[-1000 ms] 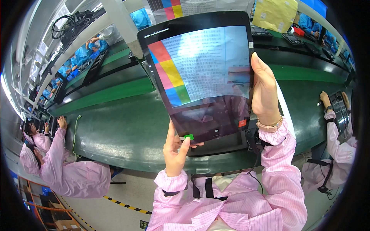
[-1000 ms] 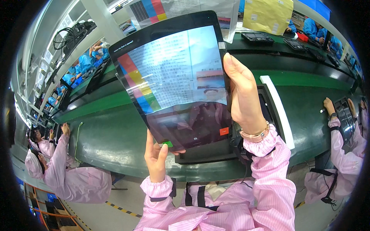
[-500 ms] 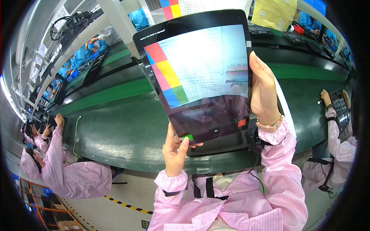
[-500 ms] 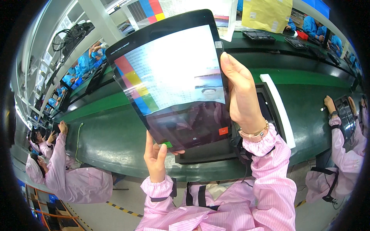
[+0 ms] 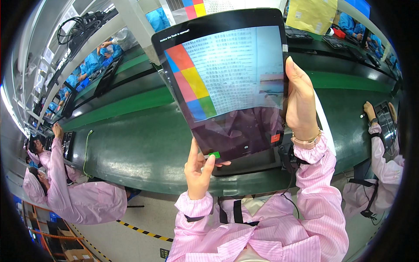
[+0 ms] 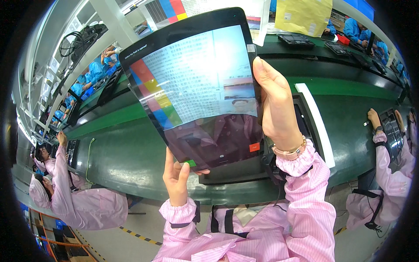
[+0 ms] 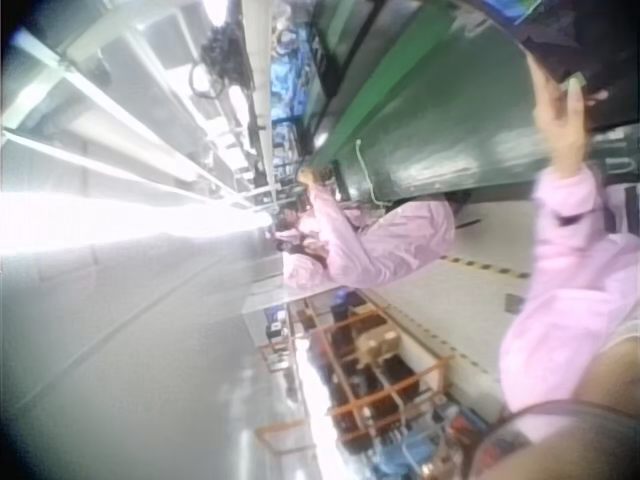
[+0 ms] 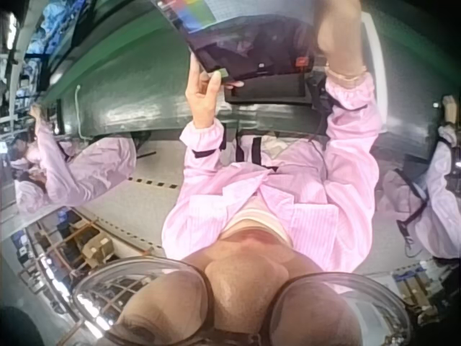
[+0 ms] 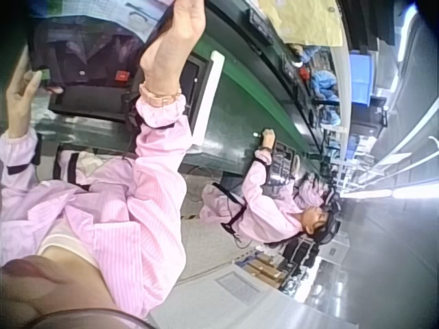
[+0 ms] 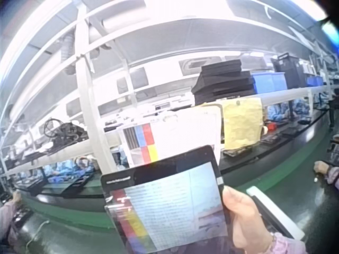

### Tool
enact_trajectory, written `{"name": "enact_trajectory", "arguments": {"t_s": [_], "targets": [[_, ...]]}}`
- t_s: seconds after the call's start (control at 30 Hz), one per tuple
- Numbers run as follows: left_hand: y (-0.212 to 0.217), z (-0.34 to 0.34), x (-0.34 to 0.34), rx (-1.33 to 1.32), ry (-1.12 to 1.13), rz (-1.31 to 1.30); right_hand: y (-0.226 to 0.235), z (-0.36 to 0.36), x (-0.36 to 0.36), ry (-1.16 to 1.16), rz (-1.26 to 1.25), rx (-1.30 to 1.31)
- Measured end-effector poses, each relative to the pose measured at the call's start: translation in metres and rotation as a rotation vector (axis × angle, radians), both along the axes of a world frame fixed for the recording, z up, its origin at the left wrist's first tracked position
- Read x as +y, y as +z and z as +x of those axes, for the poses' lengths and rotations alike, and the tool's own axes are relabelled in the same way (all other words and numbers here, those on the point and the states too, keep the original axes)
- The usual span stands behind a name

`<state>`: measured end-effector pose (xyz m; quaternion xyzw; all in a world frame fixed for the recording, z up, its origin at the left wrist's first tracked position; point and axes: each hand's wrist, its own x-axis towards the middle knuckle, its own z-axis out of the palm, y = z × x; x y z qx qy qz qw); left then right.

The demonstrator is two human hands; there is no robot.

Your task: The person holds a white bar over two tablets, taps the screens, and lifts each tablet one by one to point its camera at a chart on the wall.

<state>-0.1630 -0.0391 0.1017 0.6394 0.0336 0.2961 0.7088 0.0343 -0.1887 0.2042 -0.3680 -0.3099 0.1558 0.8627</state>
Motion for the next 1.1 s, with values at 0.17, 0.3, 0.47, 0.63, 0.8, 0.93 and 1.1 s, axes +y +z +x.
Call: {"name": "enact_trajectory", "arguments": {"t_s": [0.17, 0.3, 0.47, 0.63, 0.8, 0.93, 1.1], "targets": [[0.001, -0.001, -0.001, -0.003, 0.011, -0.005, 0.002, -0.001, 0.001, -0.007, 0.011, -0.022], [0.004, 0.001, -0.003, 0.016, 0.039, -0.016, 0.001, 0.0, -0.002, 0.058, 0.021, -0.042], [-0.005, 0.0, -0.002, -0.001, 0.077, 0.035, 0.005, -0.006, 0.004, -0.064, 0.033, 0.009], [-0.007, -0.002, -0.002, 0.031, 0.112, 0.083, 0.001, -0.002, -0.003, 0.001, 0.029, -0.014], [-0.009, 0.0, -0.001, -0.005, 0.145, 0.122, -0.002, 0.0, -0.005, 0.056, 0.036, -0.006], [-0.005, 0.001, 0.001, -0.098, 0.07, -0.014, -0.005, -0.007, -0.002, 0.021, -0.018, 0.001], [0.007, 0.005, -0.007, -0.137, 0.109, -0.24, -0.021, -0.017, 0.0, 0.033, -0.041, 0.03]]}}
